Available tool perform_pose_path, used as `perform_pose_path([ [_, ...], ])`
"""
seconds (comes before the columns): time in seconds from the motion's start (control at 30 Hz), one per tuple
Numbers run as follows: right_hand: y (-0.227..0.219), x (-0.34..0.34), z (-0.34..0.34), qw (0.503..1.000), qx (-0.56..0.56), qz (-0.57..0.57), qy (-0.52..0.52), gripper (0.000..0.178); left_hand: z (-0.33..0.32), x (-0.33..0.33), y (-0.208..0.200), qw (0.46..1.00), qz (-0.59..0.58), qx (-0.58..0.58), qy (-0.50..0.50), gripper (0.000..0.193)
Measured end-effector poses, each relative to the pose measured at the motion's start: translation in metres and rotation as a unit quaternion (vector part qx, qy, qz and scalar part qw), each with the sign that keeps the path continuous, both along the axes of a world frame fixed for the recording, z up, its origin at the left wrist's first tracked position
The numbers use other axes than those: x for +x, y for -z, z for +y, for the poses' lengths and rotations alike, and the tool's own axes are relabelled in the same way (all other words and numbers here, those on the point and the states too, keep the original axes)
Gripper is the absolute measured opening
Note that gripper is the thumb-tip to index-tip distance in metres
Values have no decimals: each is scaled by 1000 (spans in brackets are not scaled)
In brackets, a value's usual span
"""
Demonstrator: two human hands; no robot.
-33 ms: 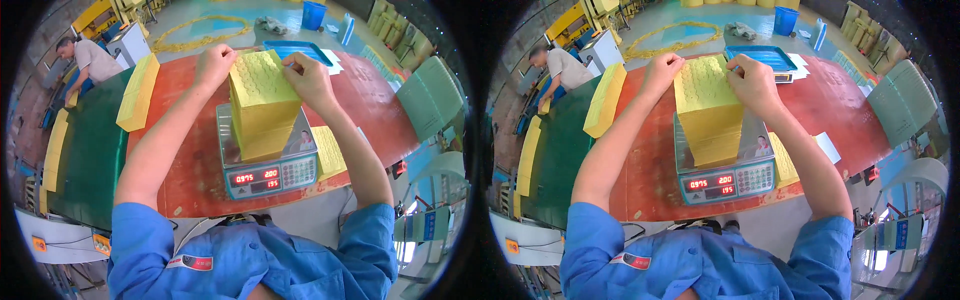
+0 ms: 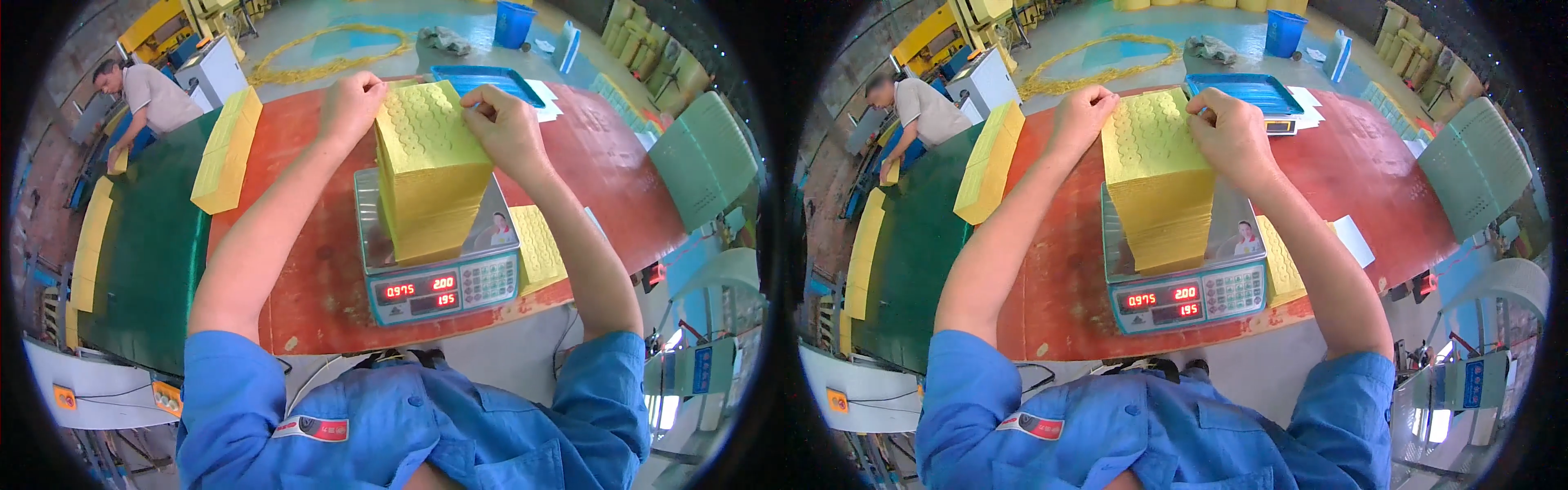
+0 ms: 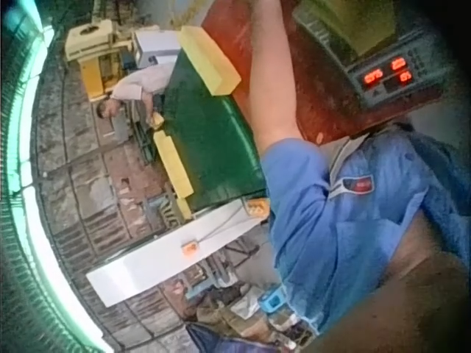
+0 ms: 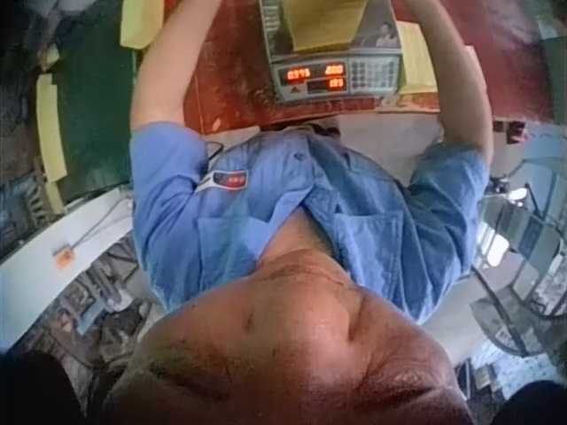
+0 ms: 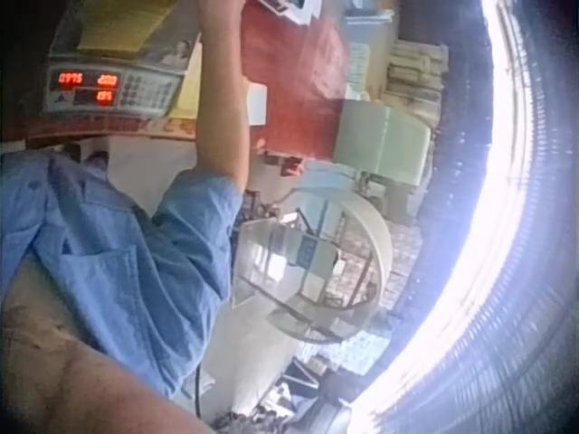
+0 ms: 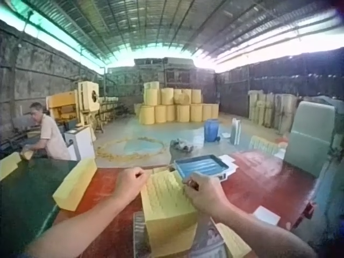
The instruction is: Operator is weighing and organizing stacks of yellow textured paper or foam pads from a conveyor belt.
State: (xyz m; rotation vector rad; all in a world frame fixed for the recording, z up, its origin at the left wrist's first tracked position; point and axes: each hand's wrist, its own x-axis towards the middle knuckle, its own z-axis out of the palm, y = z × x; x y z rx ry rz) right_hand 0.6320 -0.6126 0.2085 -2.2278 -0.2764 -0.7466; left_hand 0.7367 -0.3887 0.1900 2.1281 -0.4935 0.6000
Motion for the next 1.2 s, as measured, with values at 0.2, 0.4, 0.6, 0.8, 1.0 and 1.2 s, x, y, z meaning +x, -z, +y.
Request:
perform_pose_path([
  [0.2,9,-6,2,1000,-2,-1,-12,17,12,3,24,996,66,-50,22,32],
  [0.4,30,-37,-33,969,223,96,-40,20,45,-92,40,931,178,-320,7,41],
  [0.6,65,-113,-57,937,305,160,-48,20,121,-219,79,849,236,-464,-93,30],
  [0.8,111,-146,-37,867,427,226,-124,15,64,-284,71,852,206,-476,-64,22],
  [1.0,115,-153,-37,845,446,252,-154,13,48,-298,66,856,193,-478,-49,21],
  [1.2,116,-148,-45,842,451,253,-153,13,31,-275,59,868,226,-443,-4,23],
])
